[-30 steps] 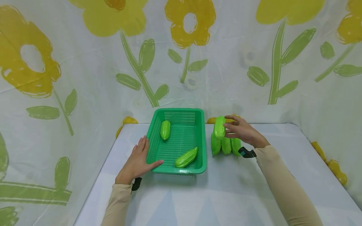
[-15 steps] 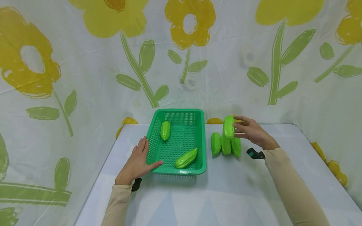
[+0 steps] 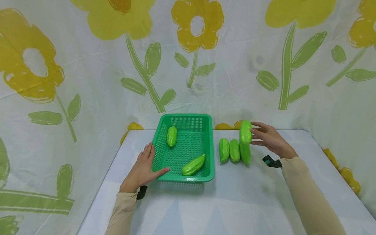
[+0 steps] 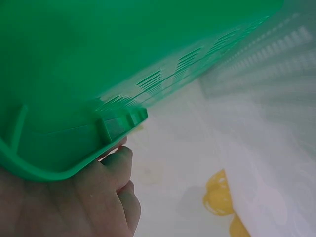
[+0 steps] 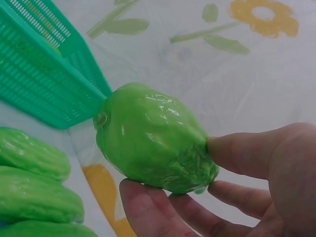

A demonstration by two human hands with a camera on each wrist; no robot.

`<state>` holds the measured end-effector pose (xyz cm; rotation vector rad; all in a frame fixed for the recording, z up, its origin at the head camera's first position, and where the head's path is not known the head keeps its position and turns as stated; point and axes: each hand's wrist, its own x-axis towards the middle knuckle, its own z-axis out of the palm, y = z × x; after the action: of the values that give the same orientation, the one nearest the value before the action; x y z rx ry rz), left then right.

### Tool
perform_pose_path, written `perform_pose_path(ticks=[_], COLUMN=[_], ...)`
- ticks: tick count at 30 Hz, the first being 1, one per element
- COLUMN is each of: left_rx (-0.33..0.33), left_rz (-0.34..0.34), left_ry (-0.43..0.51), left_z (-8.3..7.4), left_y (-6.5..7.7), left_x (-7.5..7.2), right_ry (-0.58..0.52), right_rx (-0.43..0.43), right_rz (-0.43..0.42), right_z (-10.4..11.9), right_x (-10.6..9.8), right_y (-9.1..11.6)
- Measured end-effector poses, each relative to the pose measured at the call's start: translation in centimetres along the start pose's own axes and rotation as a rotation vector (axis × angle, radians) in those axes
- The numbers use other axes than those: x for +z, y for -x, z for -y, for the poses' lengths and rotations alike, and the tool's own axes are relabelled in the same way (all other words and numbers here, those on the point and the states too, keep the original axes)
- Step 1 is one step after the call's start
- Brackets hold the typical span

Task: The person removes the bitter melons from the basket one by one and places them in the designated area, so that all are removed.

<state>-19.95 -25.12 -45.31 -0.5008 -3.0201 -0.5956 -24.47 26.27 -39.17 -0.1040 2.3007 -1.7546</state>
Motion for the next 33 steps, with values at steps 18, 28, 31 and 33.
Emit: perform_pose_path(ticks=[18,28,31,33], left_rx=[0.008,0.008,0.002,0.005], left_rz=[-0.004,-0.007,-0.005,-0.009], left_ry=[0.004,0.004,0.005,0.003], left_z=[0.0,0.1,0.1,0.1], left_y=[0.0,0.0,0.0,0.0], left_x=[0.1,0.1,0.1,0.2], right_ry=[0.032,0.070,0.072,0.068], right_rx=[0.043,0.092,0.111,0.120], right_rz=[-0.109,-0.132,-0.138,-0.141], right_z=[-2.6,-4.4,-5.0,-5.3], right_x=[-1.5,-2.1,-2.3,-2.3], right_y=[0.8,1.0,1.0,1.0])
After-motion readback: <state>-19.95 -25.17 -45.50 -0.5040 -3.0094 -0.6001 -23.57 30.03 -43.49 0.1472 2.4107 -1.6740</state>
